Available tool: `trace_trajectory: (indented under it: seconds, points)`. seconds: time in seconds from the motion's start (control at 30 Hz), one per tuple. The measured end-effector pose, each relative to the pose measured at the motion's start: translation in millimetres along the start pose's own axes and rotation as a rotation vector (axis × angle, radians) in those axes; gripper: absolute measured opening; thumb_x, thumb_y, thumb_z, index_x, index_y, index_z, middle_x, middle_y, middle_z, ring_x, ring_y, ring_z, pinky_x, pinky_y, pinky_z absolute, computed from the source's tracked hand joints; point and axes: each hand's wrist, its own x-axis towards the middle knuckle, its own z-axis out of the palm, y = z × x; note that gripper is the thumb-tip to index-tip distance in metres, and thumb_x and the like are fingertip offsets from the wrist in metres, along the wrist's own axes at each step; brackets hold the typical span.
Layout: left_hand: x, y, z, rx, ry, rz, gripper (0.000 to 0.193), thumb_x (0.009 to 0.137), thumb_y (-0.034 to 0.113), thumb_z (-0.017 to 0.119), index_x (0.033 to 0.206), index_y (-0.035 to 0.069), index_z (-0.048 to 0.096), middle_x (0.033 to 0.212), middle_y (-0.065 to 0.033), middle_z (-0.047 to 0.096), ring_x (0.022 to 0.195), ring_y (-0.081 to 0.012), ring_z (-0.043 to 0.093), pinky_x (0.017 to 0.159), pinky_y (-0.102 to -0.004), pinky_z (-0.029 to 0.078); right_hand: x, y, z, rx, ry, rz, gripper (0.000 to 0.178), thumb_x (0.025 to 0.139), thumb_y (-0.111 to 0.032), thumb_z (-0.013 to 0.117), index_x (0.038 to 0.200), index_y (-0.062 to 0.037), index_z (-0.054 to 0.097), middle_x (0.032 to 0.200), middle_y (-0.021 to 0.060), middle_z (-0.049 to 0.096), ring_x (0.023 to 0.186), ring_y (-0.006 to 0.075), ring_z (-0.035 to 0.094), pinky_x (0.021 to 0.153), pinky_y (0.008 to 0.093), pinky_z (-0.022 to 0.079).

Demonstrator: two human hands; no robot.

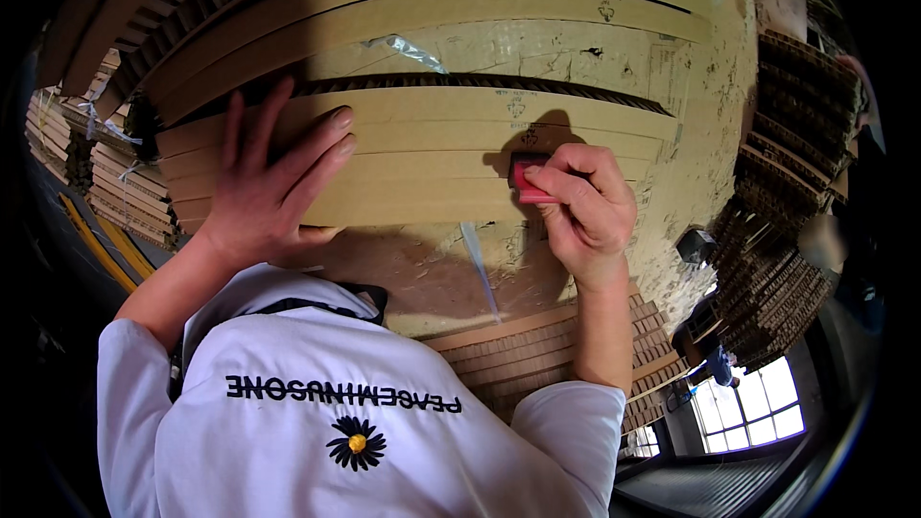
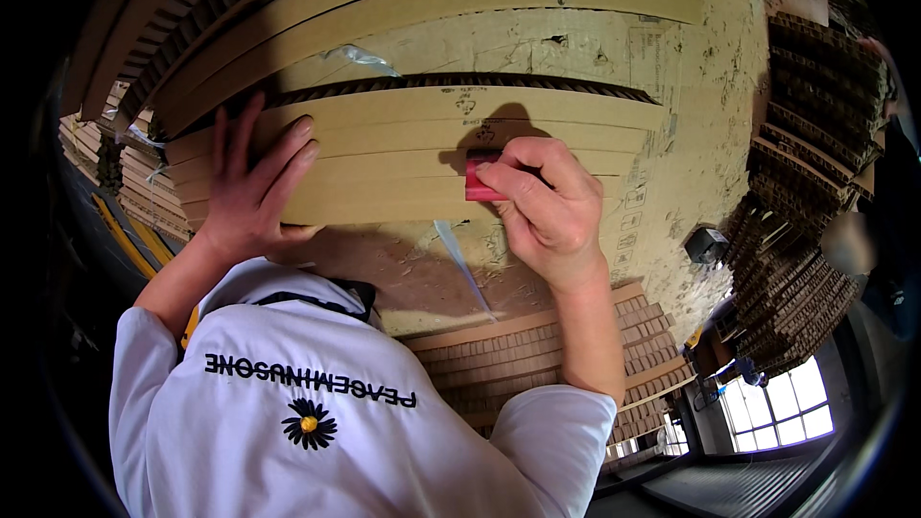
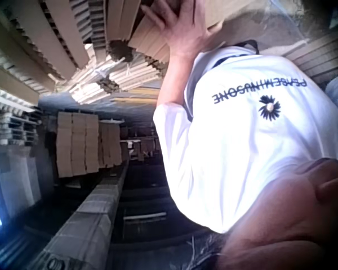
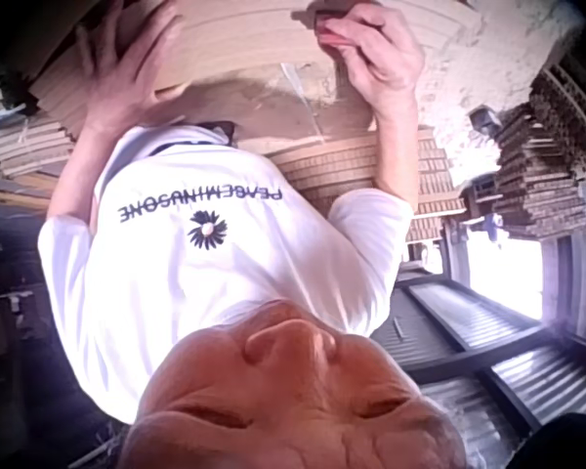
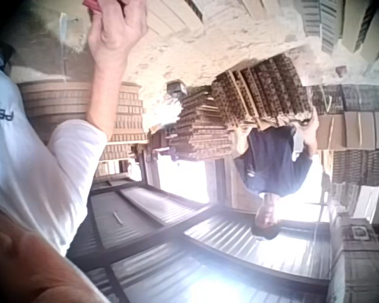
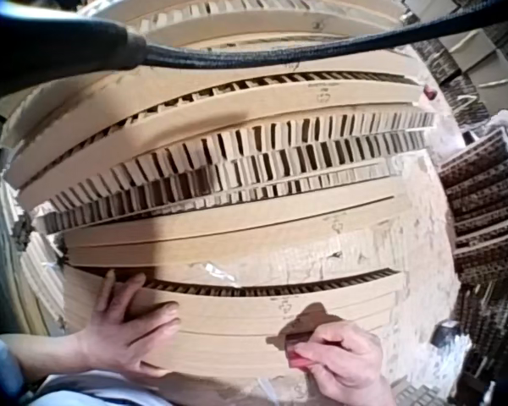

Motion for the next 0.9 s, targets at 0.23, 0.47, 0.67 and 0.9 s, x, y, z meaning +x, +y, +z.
trace_trajectory:
  seconds: [0.23, 0.47, 0.67, 0.9]
  points:
    - [-1, 0, -4, -0.017, -0.042, -0.01, 0.091, 0.057, 0.049, 0.081, 0.138, 0.012, 0.06, 0.155, -0.003, 0.049, 0.146, -0.0497, 0.034, 0.114, -0.0758, 0.019, -2, 0, -3, 0.007, -0.055, 0.047, 0.027, 0.068, 0.004, 0.079, 0.093, -0.0044, 0.075, 0.092, 0.0098, 0.066, 0.076, 0.0222, 0.067, 0.063, 0.0299, 0.054]
    - [-1, -1, -4, 0.005, -0.026, 0.038, 0.078, 0.069, 0.049, 0.076, 0.132, 0.006, 0.062, 0.146, -0.0131, 0.056, 0.139, -0.0553, 0.041, 0.112, -0.0759, 0.021, -8, 0, 5, -0.022, 0.026, 0.057, 0.033, 0.062, 0.01, 0.075, 0.092, -0.0053, 0.076, 0.09, 0.0091, 0.067, 0.075, 0.0227, 0.068, 0.063, 0.0296, 0.055]
    - [1, 2, -6, -0.059, -0.023, -0.019, 0.092, 0.055, 0.042, 0.085, 0.138, 0.011, 0.06, 0.158, -0.0019, 0.045, 0.15, -0.0458, 0.027, 0.115, -0.0745, 0.019, -9, -6, 1, -0.024, 0.009, 0.137, 0.028, 0.069, 0.009, 0.075, 0.093, -0.0049, 0.076, 0.094, 0.011, 0.067, 0.079, 0.0228, 0.069, 0.065, 0.0299, 0.055]
    - [3, 1, -4, -0.084, 0.008, -0.009, 0.097, 0.049, 0.035, 0.089, 0.138, 0.012, 0.059, 0.158, -0.0011, 0.044, 0.15, -0.0434, 0.027, 0.115, -0.0735, 0.019, -30, 0, -24, 0.718, 0.322, 0.559, 0.02, 0.08, 0.002, 0.077, 0.099, -0.0031, 0.073, 0.112, 0.0065, 0.063, 0.091, 0.0161, 0.062, 0.078, 0.0267, 0.052]
